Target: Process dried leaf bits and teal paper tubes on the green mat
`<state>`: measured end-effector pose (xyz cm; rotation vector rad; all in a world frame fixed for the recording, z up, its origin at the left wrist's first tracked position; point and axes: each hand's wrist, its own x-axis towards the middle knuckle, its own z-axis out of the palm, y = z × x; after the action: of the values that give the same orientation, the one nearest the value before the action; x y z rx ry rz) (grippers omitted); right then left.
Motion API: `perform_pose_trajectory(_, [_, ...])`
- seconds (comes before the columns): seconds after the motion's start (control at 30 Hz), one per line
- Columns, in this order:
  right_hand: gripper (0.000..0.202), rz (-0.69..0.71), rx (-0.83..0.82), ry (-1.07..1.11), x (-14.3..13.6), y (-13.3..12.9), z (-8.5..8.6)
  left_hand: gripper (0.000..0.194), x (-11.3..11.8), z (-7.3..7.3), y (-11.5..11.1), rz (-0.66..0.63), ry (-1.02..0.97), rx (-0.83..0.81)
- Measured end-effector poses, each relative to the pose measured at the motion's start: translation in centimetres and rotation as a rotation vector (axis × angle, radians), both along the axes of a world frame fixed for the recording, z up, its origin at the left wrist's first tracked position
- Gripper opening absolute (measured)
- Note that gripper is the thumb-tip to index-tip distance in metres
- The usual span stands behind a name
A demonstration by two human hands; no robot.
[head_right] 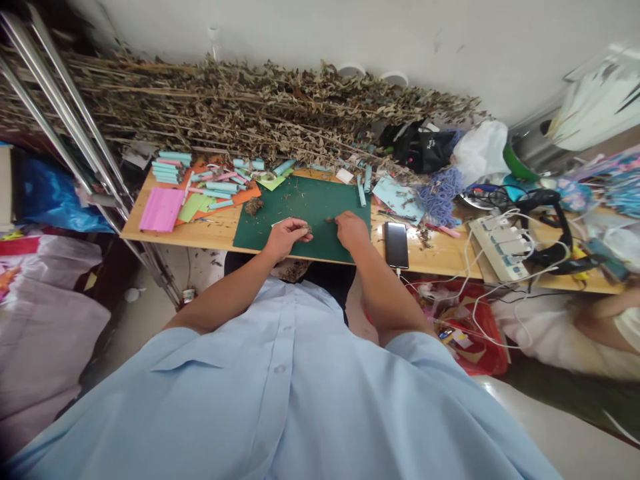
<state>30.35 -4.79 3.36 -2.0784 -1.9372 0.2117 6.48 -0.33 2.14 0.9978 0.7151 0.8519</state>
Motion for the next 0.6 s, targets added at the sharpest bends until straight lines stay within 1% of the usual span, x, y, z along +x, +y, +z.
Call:
perform_pose_trajectory(0.1, [0.034, 0.011, 0.026, 0.101, 0.4, -0.1, 0.0, 0.037, 0.0, 0.1, -0.1, 0.0, 0.015, 0.003])
perform_pose_trajectory(0.23, [0.032, -0.093, 0.139, 0.287, 0.8, -0.7, -0.2, 0.036, 0.0, 0.4, -0.1, -0.001, 0.009, 0.004])
perform_pose_trajectory(0.33, [0.03, -0.156, 0.233, 0.347, 0.4, -1.3, -0.1, 0.035, 0.0, 0.5, -0.1, 0.0, 0.023, -0.012])
perform_pose_trajectory(0.47, [0.024, -0.217, 0.305, 0.405, -1.4, -2.1, 0.7, 0.036, 0.1, 0.5, 0.0, -0.003, 0.014, -0.03])
perform_pose_trajectory(0.53, [0.022, -0.222, 0.296, 0.514, -2.7, -2.4, 1.1, 0.038, 0.1, 0.4, 0.0, -0.011, 0.006, -0.042])
perform_pose_trajectory(0.6, [0.025, -0.198, 0.244, 0.686, -4.1, -2.6, 1.5, 0.04, 0.1, 0.3, 0.1, -0.025, -0.002, -0.055])
